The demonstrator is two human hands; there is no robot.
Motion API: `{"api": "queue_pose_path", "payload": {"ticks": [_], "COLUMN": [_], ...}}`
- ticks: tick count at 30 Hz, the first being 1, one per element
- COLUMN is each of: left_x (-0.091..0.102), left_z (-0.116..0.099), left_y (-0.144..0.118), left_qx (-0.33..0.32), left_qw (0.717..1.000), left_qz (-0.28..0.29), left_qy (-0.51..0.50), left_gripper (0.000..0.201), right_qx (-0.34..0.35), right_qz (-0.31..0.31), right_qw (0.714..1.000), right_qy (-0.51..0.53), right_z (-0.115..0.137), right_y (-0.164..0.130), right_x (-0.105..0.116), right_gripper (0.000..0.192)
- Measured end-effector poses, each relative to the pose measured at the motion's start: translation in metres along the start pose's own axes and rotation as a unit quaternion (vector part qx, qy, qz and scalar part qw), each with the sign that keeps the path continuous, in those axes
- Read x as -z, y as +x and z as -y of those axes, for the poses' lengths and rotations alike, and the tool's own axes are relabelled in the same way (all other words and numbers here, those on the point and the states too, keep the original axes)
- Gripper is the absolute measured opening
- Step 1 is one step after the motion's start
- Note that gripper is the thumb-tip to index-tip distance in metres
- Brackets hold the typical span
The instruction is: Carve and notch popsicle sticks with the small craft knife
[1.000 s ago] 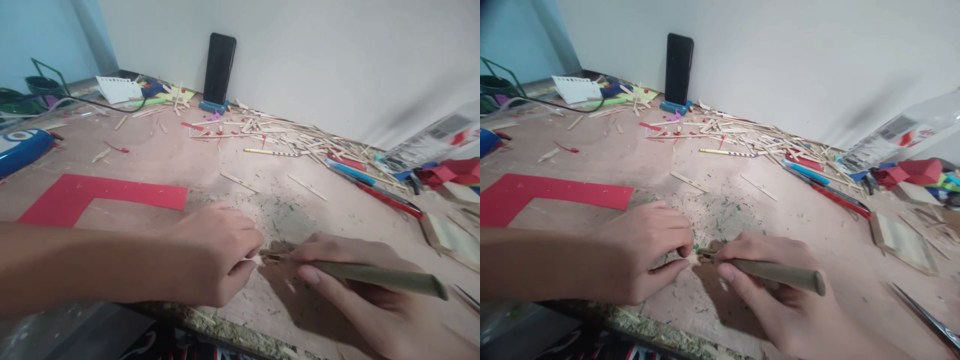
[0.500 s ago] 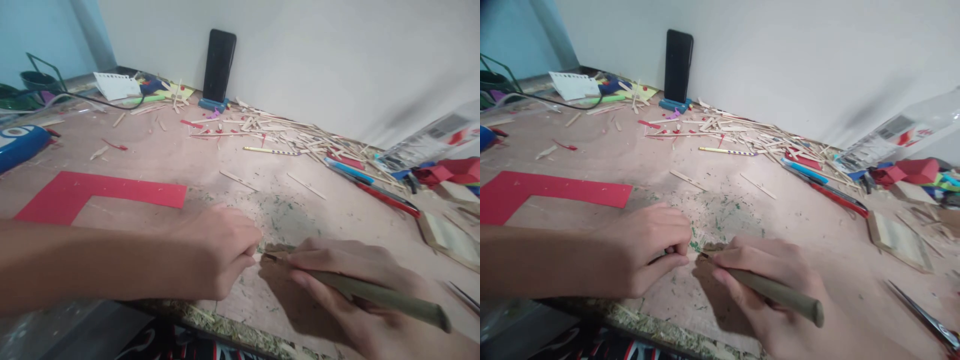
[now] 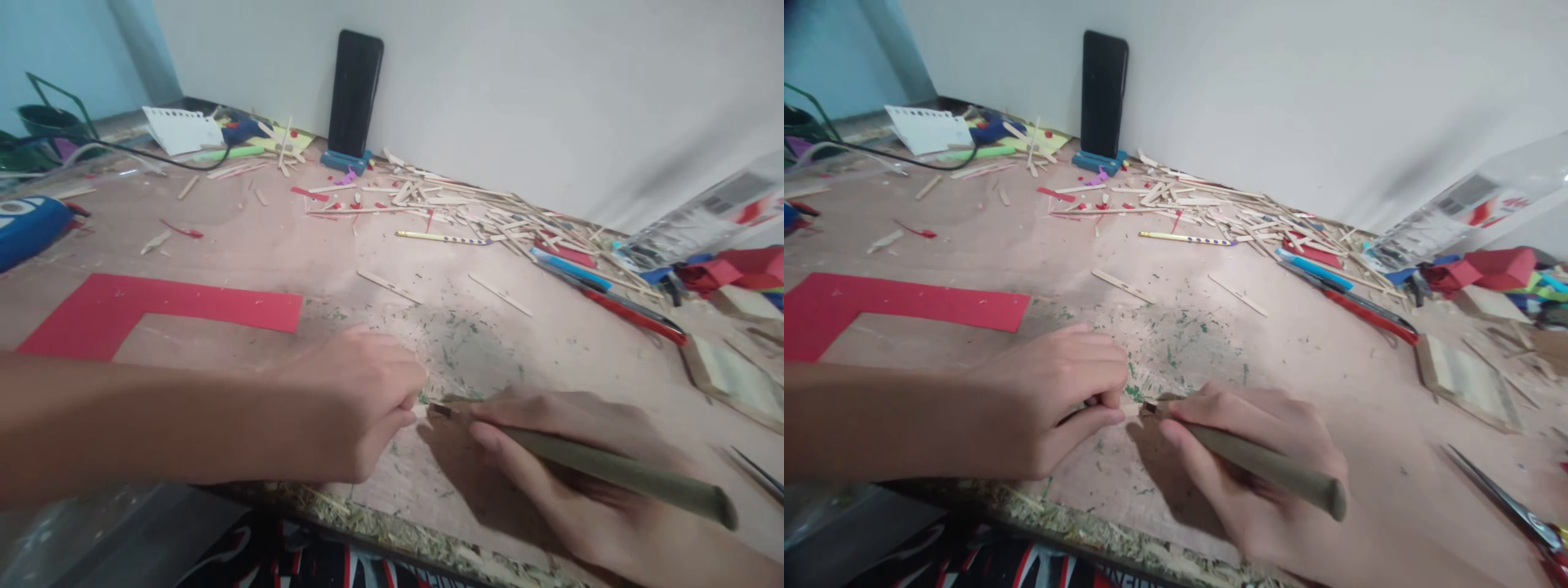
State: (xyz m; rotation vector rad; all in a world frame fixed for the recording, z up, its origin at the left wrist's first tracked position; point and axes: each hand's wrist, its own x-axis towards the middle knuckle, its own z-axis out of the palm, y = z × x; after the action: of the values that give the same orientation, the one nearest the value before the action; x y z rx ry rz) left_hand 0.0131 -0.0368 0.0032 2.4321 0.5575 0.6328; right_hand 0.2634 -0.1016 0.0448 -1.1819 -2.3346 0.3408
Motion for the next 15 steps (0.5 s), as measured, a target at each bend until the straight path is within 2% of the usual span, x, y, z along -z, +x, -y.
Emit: {"api": "queue_pose_path", "payload": {"ticks": [3, 6, 15], "left_x": [-0.001, -0.001, 0.002], "left_z": [0.001, 0.001, 0.000], "left_y": [0.000, -0.001, -0.001], "left_qx": [-0.004, -0.001, 0.009], "left_qw": [1.000, 1.000, 1.000], "left_qz": [-0.003, -0.001, 0.011], "left_qy": [0.002, -0.003, 0.009], "left_gripper": [0.020, 0.020, 0.019], "right_qx": [0.041, 0.056, -0.006], "right_qz": [-0.028, -0.025, -0.024], "right_qw": [0.998, 0.997, 0.993], "right_qy": [-0.047, -0.054, 0.114], "right_z": [0.000, -0.001, -0.012], "right_y": [0.001, 0.003, 0.003], "right_x": [0.001, 0.002, -0.001], "right_gripper": [0.011, 0.011, 0.018]}}
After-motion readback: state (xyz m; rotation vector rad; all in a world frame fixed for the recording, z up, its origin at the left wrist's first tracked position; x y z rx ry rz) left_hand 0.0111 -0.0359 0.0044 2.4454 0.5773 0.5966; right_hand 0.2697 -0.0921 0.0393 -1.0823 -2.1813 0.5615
